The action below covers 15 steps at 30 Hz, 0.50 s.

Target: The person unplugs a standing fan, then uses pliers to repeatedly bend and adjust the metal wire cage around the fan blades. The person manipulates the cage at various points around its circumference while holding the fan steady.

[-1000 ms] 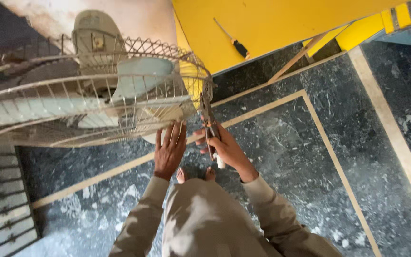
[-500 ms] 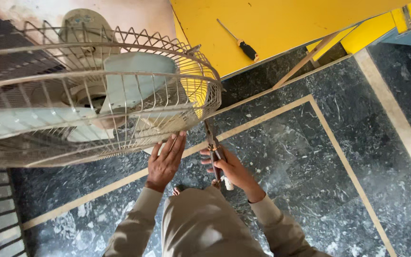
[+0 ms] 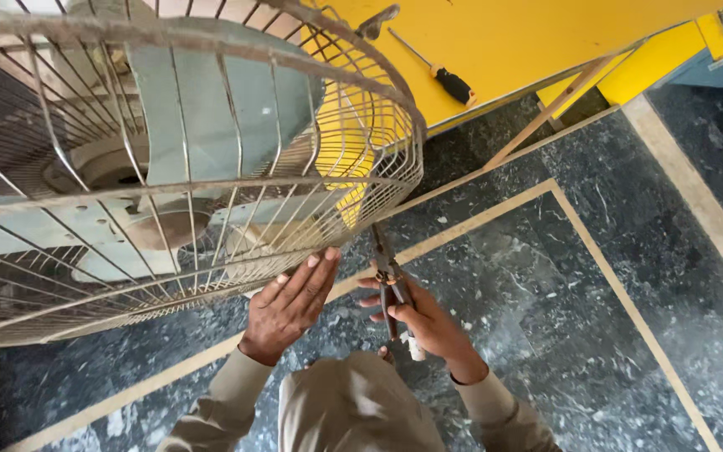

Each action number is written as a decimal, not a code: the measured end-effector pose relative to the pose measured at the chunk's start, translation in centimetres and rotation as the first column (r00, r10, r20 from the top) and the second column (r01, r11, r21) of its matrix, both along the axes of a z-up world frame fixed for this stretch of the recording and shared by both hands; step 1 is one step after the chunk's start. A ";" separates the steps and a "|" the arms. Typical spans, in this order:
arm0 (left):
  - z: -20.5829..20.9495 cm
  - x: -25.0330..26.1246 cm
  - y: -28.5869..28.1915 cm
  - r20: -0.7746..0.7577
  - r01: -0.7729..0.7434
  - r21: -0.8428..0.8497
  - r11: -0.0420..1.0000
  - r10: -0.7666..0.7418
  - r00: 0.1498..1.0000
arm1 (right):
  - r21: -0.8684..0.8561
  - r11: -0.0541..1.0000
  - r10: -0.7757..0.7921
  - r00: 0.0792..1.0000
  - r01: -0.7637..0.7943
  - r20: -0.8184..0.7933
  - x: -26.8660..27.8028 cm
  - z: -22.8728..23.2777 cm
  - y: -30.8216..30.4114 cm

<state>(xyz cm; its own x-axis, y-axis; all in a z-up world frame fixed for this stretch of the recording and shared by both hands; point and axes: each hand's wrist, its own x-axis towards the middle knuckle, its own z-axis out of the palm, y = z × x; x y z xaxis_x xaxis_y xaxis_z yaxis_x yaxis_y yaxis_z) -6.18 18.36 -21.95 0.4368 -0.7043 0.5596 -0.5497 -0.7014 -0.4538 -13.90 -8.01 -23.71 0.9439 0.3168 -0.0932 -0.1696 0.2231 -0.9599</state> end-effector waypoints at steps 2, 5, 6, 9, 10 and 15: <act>-0.4 0.9 0.0 0.053 0.015 -0.009 1.000 -0.015 0.998 | -0.018 1.000 0.005 0.999 -0.005 0.048 0.5 -0.4 0.0; -0.8 1.5 0.3 0.086 0.038 -0.002 0.999 -0.037 0.996 | -0.039 0.999 0.016 0.996 -0.013 0.091 0.9 -1.3 0.2; -0.8 1.5 0.4 0.090 0.046 0.003 0.999 -0.046 0.995 | -0.046 0.999 0.020 0.995 -0.015 0.101 1.0 -1.6 0.3; -0.4 2.0 0.6 0.166 0.022 0.058 0.998 -0.031 0.986 | -0.042 0.999 -0.004 0.999 0.006 0.043 1.4 -2.4 0.3; -0.4 1.7 0.8 0.169 0.009 0.091 0.996 -0.025 0.985 | -0.022 1.000 -0.003 0.999 0.004 0.053 1.0 -2.6 0.5; -0.1 1.4 0.2 0.156 0.008 0.015 1.000 -0.010 0.988 | 0.077 0.997 -0.023 0.999 0.019 0.050 1.5 -2.9 1.0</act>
